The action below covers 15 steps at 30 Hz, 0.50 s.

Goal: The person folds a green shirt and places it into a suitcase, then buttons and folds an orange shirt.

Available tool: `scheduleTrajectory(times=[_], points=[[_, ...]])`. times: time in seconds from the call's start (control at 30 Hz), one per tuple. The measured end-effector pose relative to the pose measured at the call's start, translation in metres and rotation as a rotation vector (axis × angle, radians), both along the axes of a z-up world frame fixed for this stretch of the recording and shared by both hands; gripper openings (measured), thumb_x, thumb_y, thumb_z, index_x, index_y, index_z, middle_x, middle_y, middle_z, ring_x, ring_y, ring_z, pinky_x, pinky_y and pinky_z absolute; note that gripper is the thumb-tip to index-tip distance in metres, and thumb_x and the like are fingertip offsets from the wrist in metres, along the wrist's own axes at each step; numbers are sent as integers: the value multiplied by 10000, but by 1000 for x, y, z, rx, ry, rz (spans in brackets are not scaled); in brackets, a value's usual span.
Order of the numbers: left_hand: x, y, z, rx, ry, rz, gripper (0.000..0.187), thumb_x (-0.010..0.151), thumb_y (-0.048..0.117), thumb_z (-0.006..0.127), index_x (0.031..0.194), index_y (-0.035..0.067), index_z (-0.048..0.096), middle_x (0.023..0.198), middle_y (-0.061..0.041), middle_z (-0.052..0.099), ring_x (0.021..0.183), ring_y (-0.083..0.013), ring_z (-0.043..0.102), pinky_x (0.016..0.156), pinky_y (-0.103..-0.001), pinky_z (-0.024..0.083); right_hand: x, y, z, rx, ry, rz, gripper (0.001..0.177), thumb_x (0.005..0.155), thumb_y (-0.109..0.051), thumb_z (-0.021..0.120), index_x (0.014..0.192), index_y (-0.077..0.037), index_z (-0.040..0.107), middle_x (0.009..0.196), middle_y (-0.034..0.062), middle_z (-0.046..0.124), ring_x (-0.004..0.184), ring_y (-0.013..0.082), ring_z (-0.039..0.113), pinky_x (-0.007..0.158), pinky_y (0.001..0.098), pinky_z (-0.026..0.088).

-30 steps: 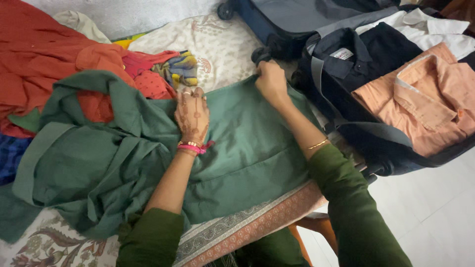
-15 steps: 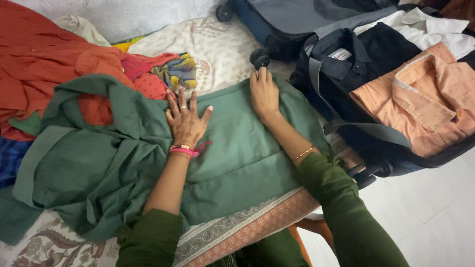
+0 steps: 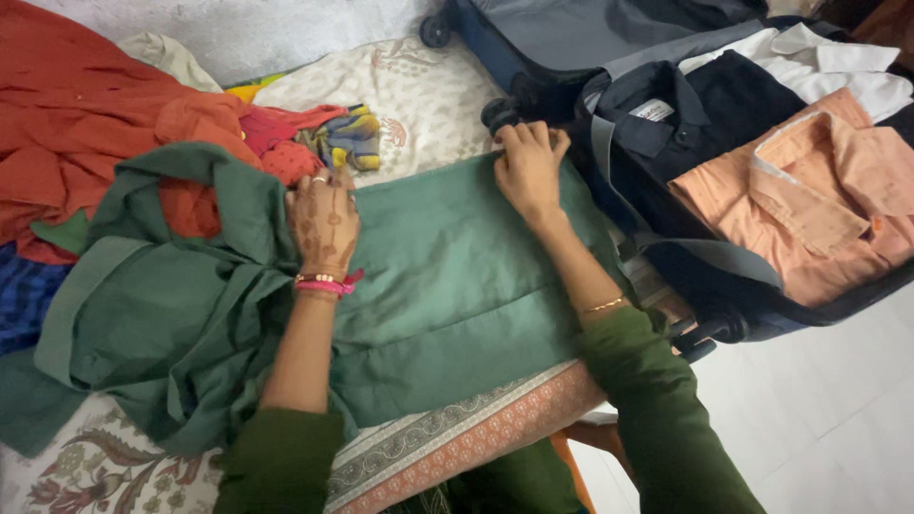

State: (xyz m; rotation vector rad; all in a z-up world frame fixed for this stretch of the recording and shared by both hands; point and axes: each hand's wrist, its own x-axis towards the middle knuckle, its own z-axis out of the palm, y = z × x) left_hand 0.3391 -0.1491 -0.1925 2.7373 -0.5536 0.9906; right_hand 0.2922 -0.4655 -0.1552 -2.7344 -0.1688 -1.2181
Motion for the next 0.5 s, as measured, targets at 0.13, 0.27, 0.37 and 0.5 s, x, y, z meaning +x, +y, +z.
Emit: scheduleTrajectory(times=[0.13, 0.27, 0.37, 0.5], points=[[-22, 6, 16, 38, -159, -42, 291, 925, 203, 673, 1196, 103, 709, 1113, -99, 650, 1080, -304, 578, 869, -488, 429, -31, -8, 23, -4, 55, 92, 300, 744, -27, 675, 1018, -138, 727, 1005, 53, 654, 1094, 292, 551, 1008, 557, 313], [-63, 13, 40, 74, -191, -138, 298, 912, 161, 656, 1198, 82, 691, 1178, -113, 655, 1122, -301, 581, 885, -461, 418, -64, -13, 26, -78, 95, 31, 282, 724, 44, 645, 900, -159, 733, 985, 31, 645, 1111, 268, 560, 1041, 519, 340], [-101, 19, 47, 168, -173, -153, 228, 911, 141, 650, 1136, 134, 683, 1138, -87, 656, 1142, -280, 586, 978, -446, 422, -92, -14, 16, -36, 132, -8, 238, 696, 22, 663, 850, -146, 732, 988, 56, 644, 1064, 293, 550, 956, 511, 349], [-139, 26, 43, 226, 24, -282, 184, 881, 189, 655, 1041, 104, 687, 1031, -98, 667, 1076, -286, 592, 938, -464, 417, -121, -9, -1, -73, 222, -120, 179, 714, -7, 692, 804, -155, 736, 944, 73, 648, 1058, 291, 563, 929, 505, 358]])
